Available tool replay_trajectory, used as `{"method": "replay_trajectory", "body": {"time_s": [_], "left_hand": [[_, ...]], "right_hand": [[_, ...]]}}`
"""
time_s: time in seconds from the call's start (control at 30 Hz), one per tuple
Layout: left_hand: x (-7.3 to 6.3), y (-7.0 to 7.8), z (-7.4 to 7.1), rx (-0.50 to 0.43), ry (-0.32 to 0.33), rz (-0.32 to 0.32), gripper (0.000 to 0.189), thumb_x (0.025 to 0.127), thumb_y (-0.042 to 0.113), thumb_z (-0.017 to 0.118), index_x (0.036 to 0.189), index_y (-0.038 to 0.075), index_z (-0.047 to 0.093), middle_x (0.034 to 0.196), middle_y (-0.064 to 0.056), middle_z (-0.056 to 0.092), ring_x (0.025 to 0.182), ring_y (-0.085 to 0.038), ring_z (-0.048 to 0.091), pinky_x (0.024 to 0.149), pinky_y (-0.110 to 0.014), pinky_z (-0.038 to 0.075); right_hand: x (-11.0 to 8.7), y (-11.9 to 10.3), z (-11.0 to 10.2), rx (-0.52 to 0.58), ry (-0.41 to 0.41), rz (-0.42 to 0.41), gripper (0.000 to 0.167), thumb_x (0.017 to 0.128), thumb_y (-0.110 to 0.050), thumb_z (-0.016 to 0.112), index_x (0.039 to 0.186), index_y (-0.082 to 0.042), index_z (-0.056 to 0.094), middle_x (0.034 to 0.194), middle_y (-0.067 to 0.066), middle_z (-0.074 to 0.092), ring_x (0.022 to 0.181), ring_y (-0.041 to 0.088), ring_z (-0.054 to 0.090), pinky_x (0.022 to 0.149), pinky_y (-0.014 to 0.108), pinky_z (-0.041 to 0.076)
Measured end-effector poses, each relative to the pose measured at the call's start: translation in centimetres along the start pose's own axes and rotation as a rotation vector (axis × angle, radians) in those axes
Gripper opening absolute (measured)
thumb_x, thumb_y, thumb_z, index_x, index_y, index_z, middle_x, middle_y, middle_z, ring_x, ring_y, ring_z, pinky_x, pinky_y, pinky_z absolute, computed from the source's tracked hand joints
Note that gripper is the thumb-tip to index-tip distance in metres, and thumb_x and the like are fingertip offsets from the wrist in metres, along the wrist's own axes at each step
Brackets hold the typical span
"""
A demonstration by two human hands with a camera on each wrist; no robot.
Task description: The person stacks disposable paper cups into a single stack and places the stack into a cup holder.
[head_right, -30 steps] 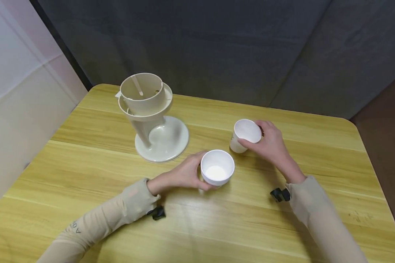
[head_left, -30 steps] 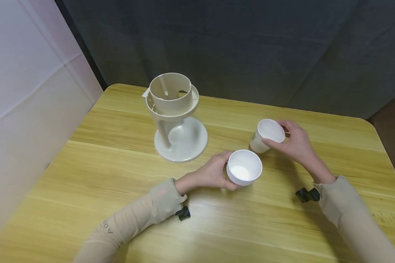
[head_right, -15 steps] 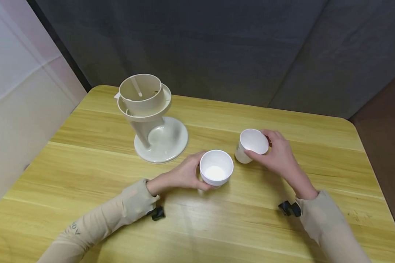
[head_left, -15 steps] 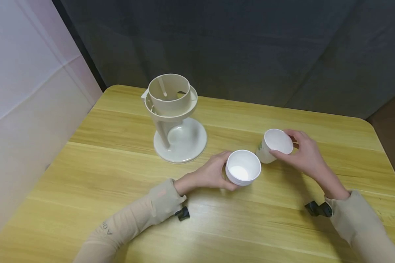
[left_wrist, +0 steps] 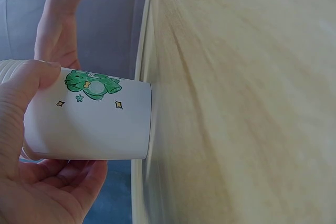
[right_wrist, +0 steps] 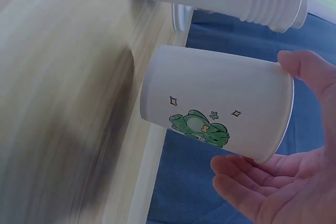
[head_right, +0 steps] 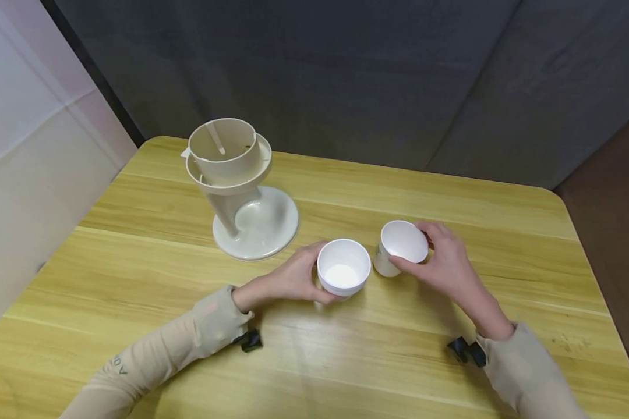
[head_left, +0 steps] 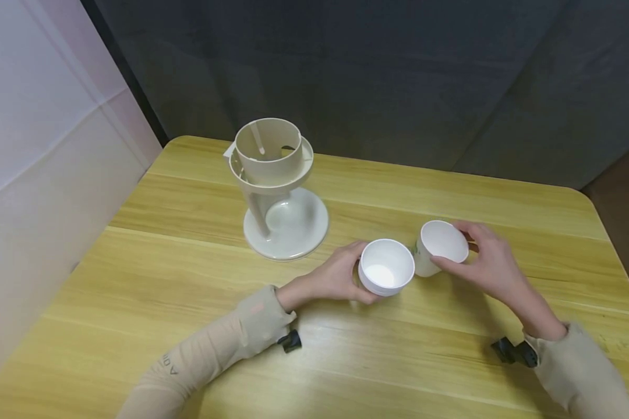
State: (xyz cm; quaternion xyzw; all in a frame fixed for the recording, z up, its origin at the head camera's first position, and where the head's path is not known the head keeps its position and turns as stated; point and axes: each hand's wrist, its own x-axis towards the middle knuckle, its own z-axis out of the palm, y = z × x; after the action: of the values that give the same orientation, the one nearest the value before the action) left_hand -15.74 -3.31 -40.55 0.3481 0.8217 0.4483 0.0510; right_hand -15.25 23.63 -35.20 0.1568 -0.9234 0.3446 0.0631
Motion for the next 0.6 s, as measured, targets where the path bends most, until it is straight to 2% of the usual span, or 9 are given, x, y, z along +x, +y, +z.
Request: {"method": "replay_trajectory", "body": {"time_s": [0.1, 0.2, 0.37, 0.6], "left_hand": [[0.0, 0.0, 0.0, -0.008, -0.005, -0.005, 0.079, 0.059, 0.018, 0.086, 0.127, -0.001, 0.049, 0.116, -0.012, 0.058, 0.108, -0.02, 0.055, 0.096, -0.026, 0.042], [0.0, -0.1, 0.0, -0.01, -0.006, -0.004, 0.079, 0.059, 0.018, 0.086, 0.126, -0.001, 0.049, 0.116, -0.012, 0.058, 0.108, -0.02, 0.055, 0.096, -0.026, 0.042], [0.0, -0.2, 0.0, -0.012, -0.002, -0.001, 0.079, 0.059, 0.017, 0.087, 0.126, -0.001, 0.05, 0.116, -0.011, 0.059, 0.108, -0.02, 0.055, 0.096, -0.027, 0.042], [0.1, -0.3, 0.1, -0.018, -0.002, -0.003, 0.079, 0.059, 0.017, 0.087, 0.126, -0.001, 0.05, 0.117, -0.012, 0.058, 0.108, -0.02, 0.055, 0.096, -0.027, 0.042]], "right_hand": [[-0.6, -0.1, -0.1, 0.01, -0.008, 0.002, 0.059, 0.07, -0.019, 0.082, 0.117, 0.006, 0.056, 0.107, 0.019, 0.059, 0.095, 0.03, 0.056, 0.08, 0.016, 0.049], [-1.2, -0.3, -0.1, 0.017, -0.016, 0.004, 0.059, 0.07, -0.019, 0.082, 0.117, 0.006, 0.055, 0.107, 0.018, 0.058, 0.096, 0.03, 0.056, 0.077, -0.001, 0.036], [-2.0, -1.0, -0.7, 0.026, -0.009, -0.001, 0.061, 0.068, -0.018, 0.083, 0.118, 0.006, 0.055, 0.108, 0.018, 0.057, 0.096, 0.026, 0.054, 0.078, -0.001, 0.035], [-2.8, -2.0, -2.3, 0.061, 0.025, -0.026, 0.063, 0.064, -0.01, 0.085, 0.119, 0.003, 0.056, 0.108, 0.015, 0.059, 0.092, -0.003, 0.047, 0.08, 0.002, 0.037]]}}
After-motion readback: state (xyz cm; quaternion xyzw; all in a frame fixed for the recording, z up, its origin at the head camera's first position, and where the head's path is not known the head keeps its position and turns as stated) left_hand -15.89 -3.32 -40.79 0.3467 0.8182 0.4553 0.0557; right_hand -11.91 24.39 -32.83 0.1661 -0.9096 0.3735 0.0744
